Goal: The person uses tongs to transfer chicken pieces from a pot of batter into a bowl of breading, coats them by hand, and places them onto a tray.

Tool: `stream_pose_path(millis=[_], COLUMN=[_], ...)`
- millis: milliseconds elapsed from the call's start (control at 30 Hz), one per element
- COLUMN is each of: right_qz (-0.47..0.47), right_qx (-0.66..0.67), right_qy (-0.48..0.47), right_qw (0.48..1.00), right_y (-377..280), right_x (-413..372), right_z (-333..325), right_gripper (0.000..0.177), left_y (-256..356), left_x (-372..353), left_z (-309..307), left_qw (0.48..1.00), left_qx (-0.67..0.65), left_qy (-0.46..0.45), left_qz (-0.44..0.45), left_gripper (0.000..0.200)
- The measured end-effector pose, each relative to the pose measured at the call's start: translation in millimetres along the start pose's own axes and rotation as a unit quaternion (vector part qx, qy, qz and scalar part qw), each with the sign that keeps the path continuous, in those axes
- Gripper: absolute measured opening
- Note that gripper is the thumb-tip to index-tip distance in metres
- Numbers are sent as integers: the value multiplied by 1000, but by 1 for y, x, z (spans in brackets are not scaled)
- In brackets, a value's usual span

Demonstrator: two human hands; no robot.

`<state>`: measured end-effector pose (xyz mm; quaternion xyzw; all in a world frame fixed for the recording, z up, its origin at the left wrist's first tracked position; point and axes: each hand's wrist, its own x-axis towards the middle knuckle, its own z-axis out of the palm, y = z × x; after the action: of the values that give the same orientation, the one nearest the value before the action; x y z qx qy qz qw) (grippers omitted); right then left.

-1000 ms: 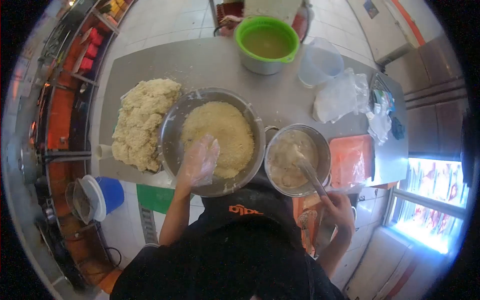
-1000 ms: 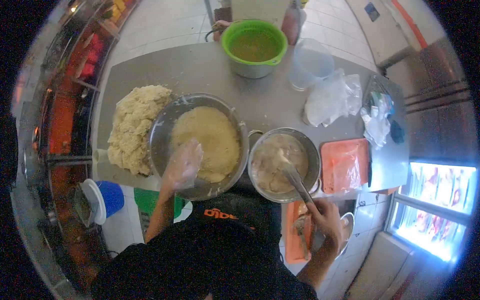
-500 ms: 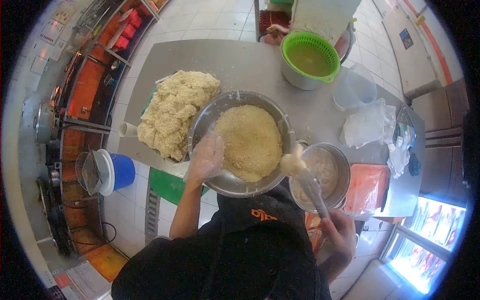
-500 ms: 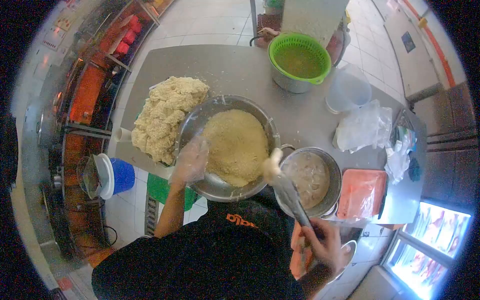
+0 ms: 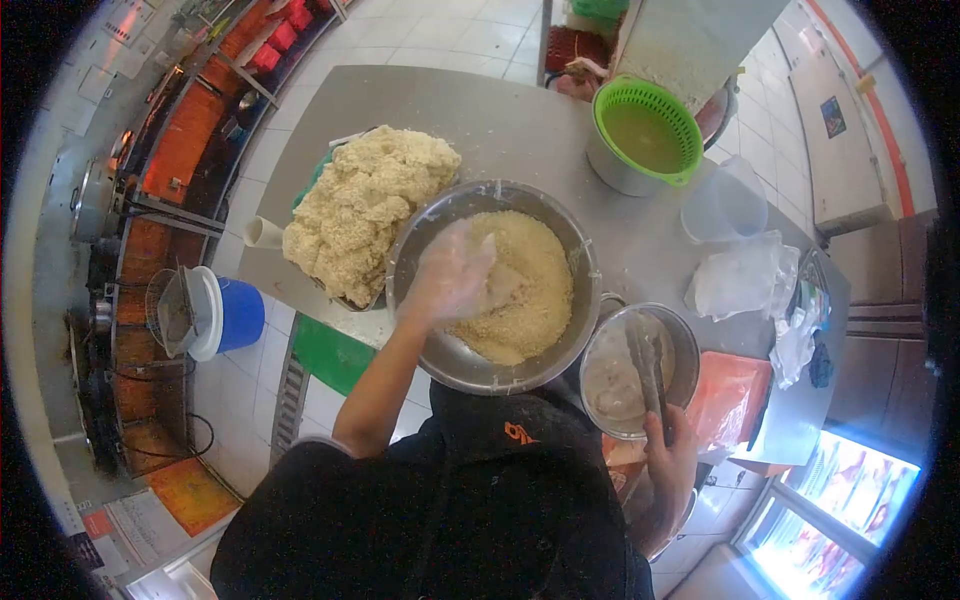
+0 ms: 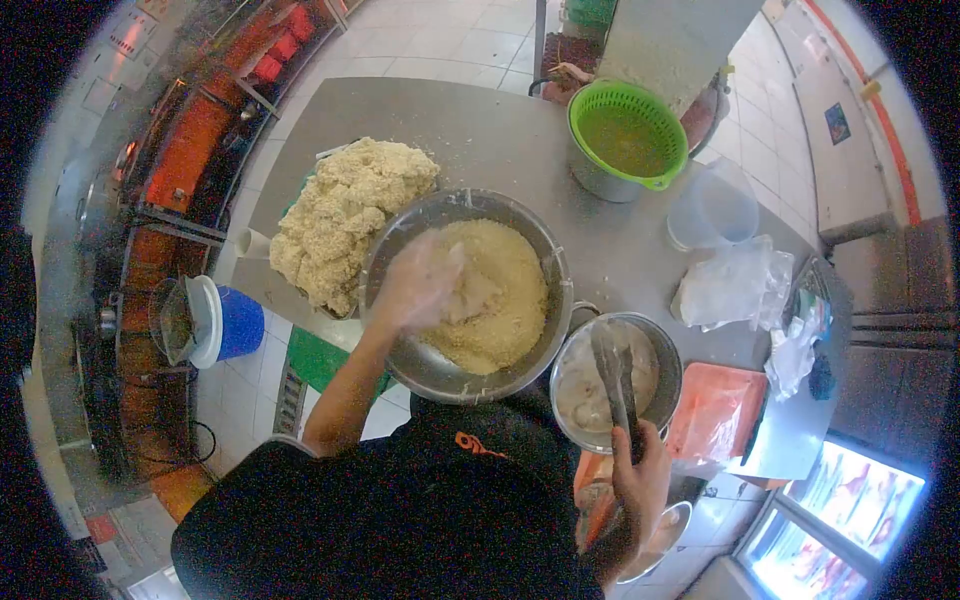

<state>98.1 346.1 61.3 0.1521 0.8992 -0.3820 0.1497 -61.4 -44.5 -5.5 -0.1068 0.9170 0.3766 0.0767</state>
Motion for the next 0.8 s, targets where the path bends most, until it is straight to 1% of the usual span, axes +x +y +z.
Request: stream_pose_path(millis=[33,133,233,300,367,433,500,533,567,600,633,667,700,733,767,800], right_qz=[-14,50,28,45,72,101,89,85,98,113,127,113,96,78,78,77], right_qx=[17,23,-36,-32,-18,5,10,12,11,11,9,5,1,-4,4,12], right_qy=[15,15,49,67,74,66,84,94,90,86,82,84,84,83,83,83], right_qw=[1000,998,998,996,995,993,992,992,991,990,988,990,992,993,993,993], right_y=[13,11,23,28,31,31,49,49,47,44,40,47,61,68,64,57], right_x=[1,-4,-12,-19,-24,-24,-22,-22,-23,-23,-24,-24,-20,-17,-17,-15], right_z=[4,0,5,9,10,11,18,20,19,16,14,15,17,19,20,21], right_gripper=[35,39,43,44,45,46,48,48,49,50,51,51,52,52,52,53], left_y=[9,40,39,-3,-16,-26,-52,-50,-51,-54,-34,-15,17,29,7,-26], left_x=[12,30,45,70,81,94,111,109,104,96,75,55,27,8,3,3], left_z=[5,44,96,142,154,140,146,136,124,109,81,54,17,-1,7,25], left_qw=[998,982,947,949,955,963,976,980,984,979,973,965,964,964,983,984], left_qx=[18,173,312,302,272,217,175,153,91,29,-3,-33,-34,-35,48,131], left_qy=[-51,-57,-73,-82,-113,-159,-119,-100,-151,-201,-227,-251,-250,-247,-175,-100], left_qz=[-24,-43,-35,-38,-27,-4,54,84,34,-16,-44,-74,-80,-88,-13,63], left_gripper=[70,93,111,108,103,96,61,47,58,72,81,91,94,97,100,104])
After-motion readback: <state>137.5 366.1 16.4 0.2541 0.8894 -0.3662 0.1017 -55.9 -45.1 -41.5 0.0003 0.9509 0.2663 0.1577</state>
